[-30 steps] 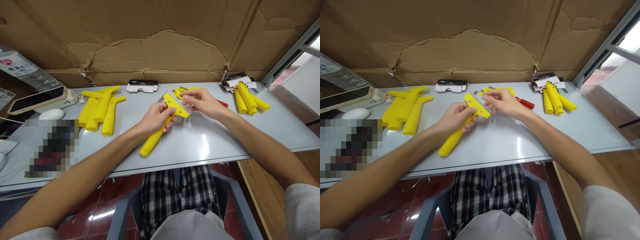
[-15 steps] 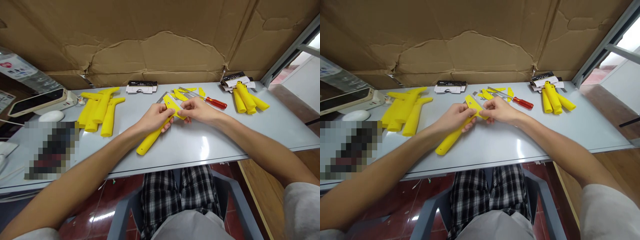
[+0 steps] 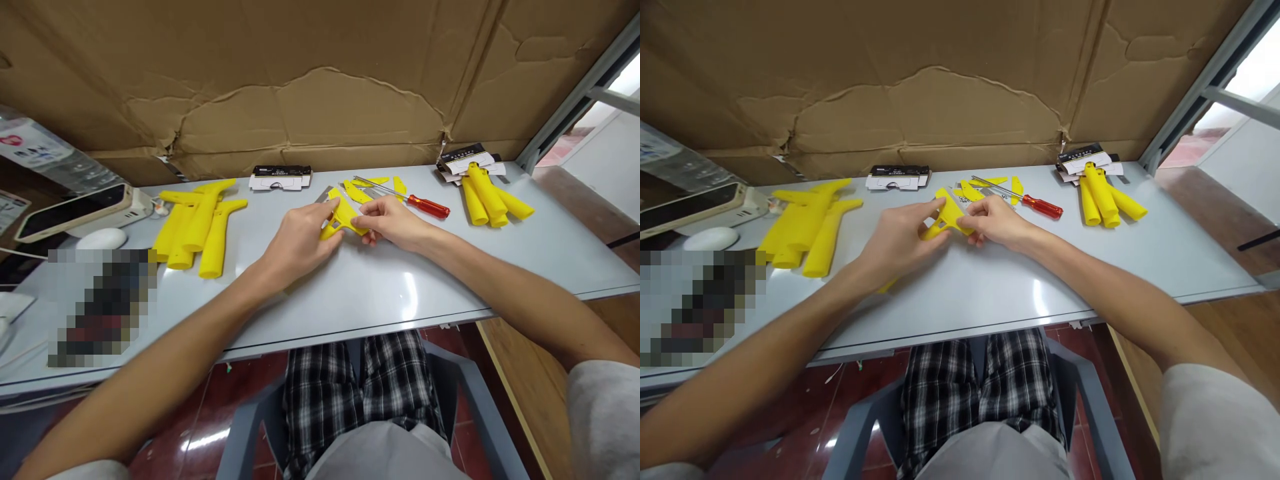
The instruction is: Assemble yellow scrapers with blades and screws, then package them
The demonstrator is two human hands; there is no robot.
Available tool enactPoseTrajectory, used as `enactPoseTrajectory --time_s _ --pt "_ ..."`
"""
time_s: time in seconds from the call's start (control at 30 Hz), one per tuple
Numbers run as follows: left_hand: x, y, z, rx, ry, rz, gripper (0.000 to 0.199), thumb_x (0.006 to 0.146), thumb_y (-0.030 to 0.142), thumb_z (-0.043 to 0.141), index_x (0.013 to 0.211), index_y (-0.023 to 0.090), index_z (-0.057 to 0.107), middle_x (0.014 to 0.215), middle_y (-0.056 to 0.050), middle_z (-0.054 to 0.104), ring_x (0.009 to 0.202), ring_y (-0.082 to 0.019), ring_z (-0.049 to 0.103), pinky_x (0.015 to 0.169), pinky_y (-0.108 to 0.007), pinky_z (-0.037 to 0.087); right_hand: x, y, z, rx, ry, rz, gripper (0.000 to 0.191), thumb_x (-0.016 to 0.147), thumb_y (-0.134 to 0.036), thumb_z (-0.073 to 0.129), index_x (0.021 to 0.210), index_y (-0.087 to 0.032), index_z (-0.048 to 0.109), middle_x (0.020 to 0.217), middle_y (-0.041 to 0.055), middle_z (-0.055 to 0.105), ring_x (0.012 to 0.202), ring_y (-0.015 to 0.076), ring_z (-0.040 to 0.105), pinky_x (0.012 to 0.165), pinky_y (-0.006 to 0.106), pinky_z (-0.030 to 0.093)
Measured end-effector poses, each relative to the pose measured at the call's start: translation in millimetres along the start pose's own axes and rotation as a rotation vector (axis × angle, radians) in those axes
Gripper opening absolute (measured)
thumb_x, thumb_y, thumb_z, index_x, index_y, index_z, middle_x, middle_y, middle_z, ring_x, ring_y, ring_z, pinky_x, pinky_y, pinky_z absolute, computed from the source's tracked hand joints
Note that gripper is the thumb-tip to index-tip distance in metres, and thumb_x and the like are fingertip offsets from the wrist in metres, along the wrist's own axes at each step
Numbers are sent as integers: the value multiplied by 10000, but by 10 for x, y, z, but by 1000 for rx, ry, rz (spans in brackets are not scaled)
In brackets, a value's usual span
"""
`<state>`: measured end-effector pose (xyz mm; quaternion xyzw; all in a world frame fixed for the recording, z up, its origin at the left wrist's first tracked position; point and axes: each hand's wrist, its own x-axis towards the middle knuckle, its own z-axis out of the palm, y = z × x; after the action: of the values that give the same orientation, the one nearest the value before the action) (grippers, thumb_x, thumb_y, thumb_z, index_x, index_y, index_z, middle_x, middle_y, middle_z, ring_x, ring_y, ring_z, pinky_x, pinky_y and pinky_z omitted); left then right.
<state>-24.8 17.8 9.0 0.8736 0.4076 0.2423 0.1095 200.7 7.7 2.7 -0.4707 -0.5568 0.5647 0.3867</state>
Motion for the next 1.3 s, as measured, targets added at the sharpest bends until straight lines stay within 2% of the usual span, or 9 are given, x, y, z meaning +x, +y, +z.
enactPoseTrajectory --time_s 0.17,0.37,0.57,0.67,0.73,0.9,1.07,1.17,1.3 --pt "-19 24 12 157 -22 59 531 1003 285 593 1478 60 674 1198 -208 784 1066 -340 740 1000 -436 559 -15 -14 29 -19 -8 -14 324 895 -272 901 689 -170 673 666 28 674 556 127 645 505 257 513" --pt "-72 201 36 385 -88 -34 537 1010 180 559 1515 9 624 1254 -278 757 1054 -382 760 918 -479 585 -29 -5 92 -5 -20 -11 376 909 -260 882 638 -190 631 594 1 629 532 120 625 483 247 511" --pt "-62 204 34 408 -82 -78 518 984 149 573 1473 -1 656 1255 -290 759 1059 -392 771 900 -472 591 -50 -15 148 -26 -16 -17 456 894 -462 930 679 -188 636 612 8 630 545 124 625 490 253 530" --pt "-7 123 -50 150 -9 -111 338 912 204 664 1213 106 784 1138 -198 805 979 -328 774 890 -404 590 -44 -76 80 8 35 -5 535 920 -684 829 837 -172 700 733 63 712 586 144 655 475 265 532" --pt "40 83 -115 -138 26 -240 254 848 239 710 1079 180 798 1054 -106 813 755 -233 738 724 -333 576 -19 -127 -57 0 133 -46 630 912 -803 747 906 -175 703 794 88 731 617 154 662 475 274 531" --pt "173 -42 -184 -780 -61 -485 81 770 231 748 794 178 691 662 -16 631 455 -103 504 433 -232 395 119 -141 -560 -220 401 -208 612 918 -830 717 886 -219 687 777 61 681 603 151 589 492 295 488" --pt "272 -227 -176 -1319 -217 -606 214 684 144 712 833 189 565 765 -6 661 382 -49 431 323 -195 322 197 -26 -703 -576 450 -331 386 994 -536 753 793 -210 708 740 58 706 672 182 602 674 354 496" --pt "251 -194 -177 -1463 -241 -634 267 675 116 679 858 205 506 735 22 649 342 -34 391 291 -172 276 177 18 -623 -771 395 -422 232 974 -327 712 789 -190 739 725 49 719 689 184 606 757 363 465" --pt "195 -76 -153 -1535 -196 -623 293 641 106 659 851 208 481 712 25 652 330 -26 381 270 -149 229 184 83 -572 -900 304 -419 182 947 -197 642 923 -158 817 818 65 767 744 196 633 800 348 451"
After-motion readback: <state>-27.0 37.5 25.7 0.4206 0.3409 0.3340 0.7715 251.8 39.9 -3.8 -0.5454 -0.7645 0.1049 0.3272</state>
